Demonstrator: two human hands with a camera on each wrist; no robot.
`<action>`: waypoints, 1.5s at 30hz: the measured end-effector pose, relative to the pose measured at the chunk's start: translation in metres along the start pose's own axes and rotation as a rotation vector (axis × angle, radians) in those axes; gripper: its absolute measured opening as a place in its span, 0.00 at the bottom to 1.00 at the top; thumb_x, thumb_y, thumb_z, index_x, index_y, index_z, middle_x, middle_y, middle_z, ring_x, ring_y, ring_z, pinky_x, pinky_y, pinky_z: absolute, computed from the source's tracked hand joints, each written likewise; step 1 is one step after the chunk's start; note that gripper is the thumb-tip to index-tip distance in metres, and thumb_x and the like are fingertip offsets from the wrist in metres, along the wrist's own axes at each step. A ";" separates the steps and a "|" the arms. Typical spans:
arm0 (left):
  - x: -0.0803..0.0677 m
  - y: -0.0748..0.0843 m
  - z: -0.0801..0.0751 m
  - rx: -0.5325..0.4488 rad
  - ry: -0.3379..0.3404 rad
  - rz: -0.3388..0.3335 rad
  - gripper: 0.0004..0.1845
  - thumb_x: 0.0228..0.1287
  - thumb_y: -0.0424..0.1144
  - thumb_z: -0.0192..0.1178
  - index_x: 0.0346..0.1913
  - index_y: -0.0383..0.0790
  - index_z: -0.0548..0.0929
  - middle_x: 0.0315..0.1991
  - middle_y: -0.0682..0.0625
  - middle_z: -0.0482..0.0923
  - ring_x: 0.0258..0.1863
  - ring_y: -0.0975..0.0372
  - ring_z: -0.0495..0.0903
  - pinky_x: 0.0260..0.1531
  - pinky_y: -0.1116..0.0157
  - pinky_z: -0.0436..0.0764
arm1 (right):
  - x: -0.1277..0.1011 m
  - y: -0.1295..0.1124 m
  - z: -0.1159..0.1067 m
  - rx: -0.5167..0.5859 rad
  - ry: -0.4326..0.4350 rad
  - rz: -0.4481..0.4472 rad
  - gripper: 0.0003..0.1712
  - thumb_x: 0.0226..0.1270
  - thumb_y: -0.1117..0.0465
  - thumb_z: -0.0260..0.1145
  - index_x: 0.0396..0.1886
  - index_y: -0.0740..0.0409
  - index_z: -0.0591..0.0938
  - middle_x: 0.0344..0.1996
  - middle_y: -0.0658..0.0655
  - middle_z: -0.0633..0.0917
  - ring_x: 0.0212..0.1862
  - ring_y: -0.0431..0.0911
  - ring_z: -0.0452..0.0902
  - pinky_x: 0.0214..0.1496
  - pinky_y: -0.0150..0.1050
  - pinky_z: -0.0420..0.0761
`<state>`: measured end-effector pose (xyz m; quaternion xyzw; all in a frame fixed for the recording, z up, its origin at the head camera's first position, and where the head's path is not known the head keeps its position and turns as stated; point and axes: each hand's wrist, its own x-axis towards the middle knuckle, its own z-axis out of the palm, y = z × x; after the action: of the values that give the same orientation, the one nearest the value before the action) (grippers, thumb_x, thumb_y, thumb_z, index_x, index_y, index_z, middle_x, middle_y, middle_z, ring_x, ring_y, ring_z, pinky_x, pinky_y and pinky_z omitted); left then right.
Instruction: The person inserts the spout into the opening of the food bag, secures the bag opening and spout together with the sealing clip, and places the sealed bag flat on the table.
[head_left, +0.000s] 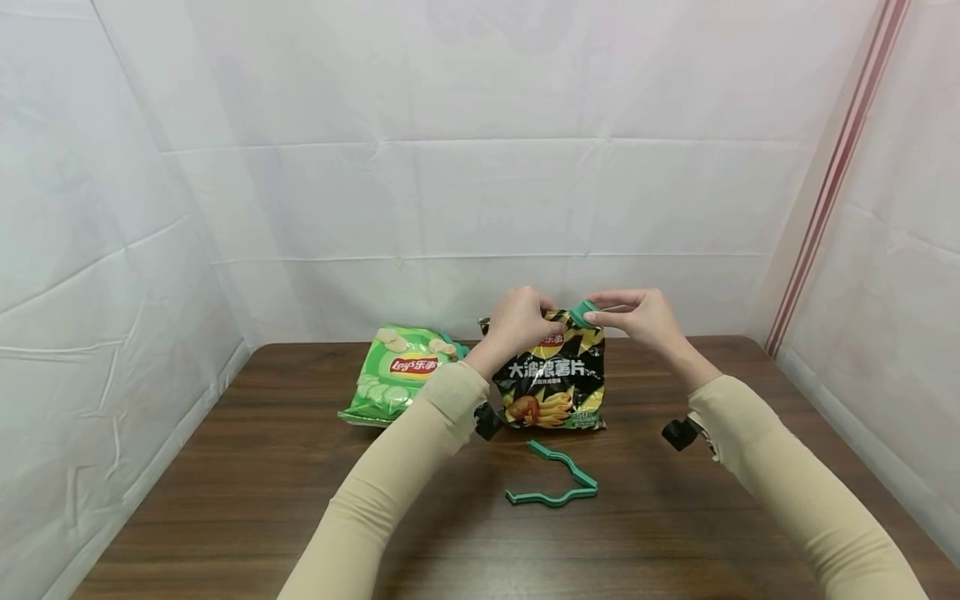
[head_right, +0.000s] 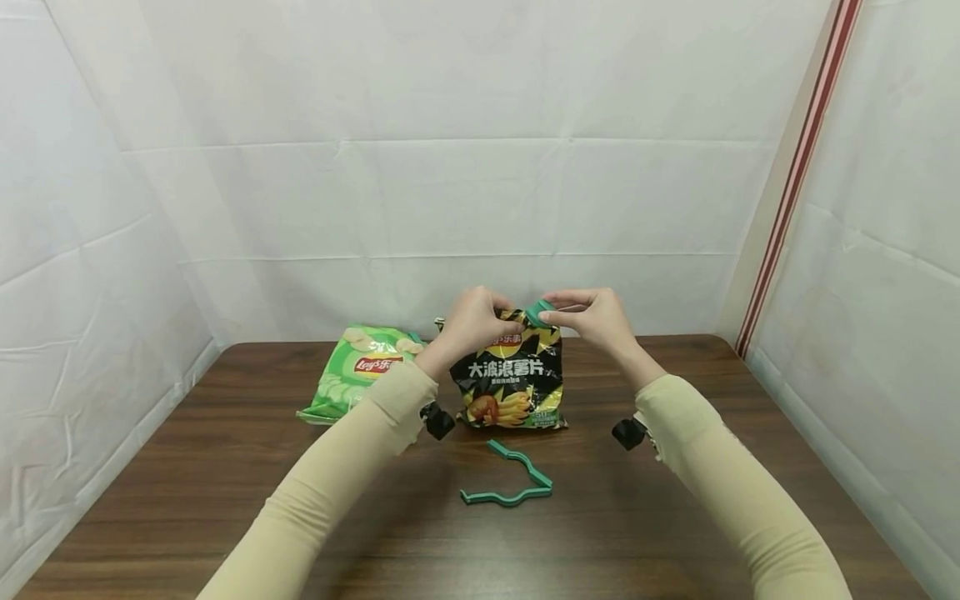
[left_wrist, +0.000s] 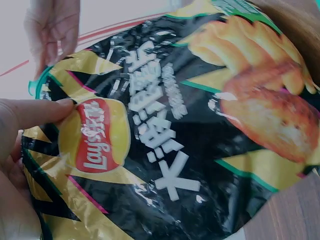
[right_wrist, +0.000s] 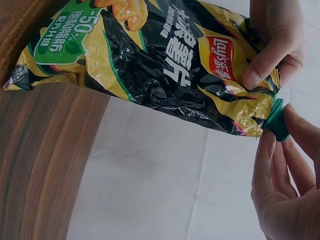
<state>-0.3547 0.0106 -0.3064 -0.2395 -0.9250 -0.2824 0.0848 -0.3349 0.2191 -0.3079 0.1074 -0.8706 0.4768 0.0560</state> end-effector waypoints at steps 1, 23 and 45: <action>0.000 -0.001 0.001 0.006 0.004 0.005 0.09 0.56 0.46 0.68 0.37 0.47 0.89 0.24 0.55 0.85 0.15 0.67 0.74 0.15 0.72 0.66 | 0.000 0.001 0.000 0.004 0.000 0.000 0.28 0.55 0.45 0.72 0.53 0.53 0.83 0.49 0.61 0.85 0.51 0.53 0.82 0.39 0.38 0.75; -0.001 -0.002 0.006 0.003 0.065 0.036 0.09 0.54 0.46 0.68 0.37 0.48 0.89 0.23 0.56 0.85 0.13 0.68 0.72 0.13 0.73 0.64 | -0.008 0.005 -0.001 0.024 0.036 -0.053 0.27 0.55 0.43 0.71 0.52 0.50 0.83 0.49 0.58 0.85 0.50 0.49 0.82 0.46 0.41 0.79; -0.003 -0.004 0.005 0.019 0.068 0.024 0.14 0.54 0.47 0.67 0.44 0.49 0.88 0.37 0.53 0.87 0.14 0.69 0.73 0.13 0.73 0.63 | -0.043 0.014 -0.006 0.048 0.156 -0.104 0.23 0.64 0.49 0.65 0.54 0.56 0.80 0.52 0.59 0.82 0.40 0.28 0.80 0.41 0.28 0.79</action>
<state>-0.3544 0.0090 -0.3136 -0.2400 -0.9214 -0.2806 0.1216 -0.2965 0.2368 -0.3244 0.1161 -0.8453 0.5007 0.1456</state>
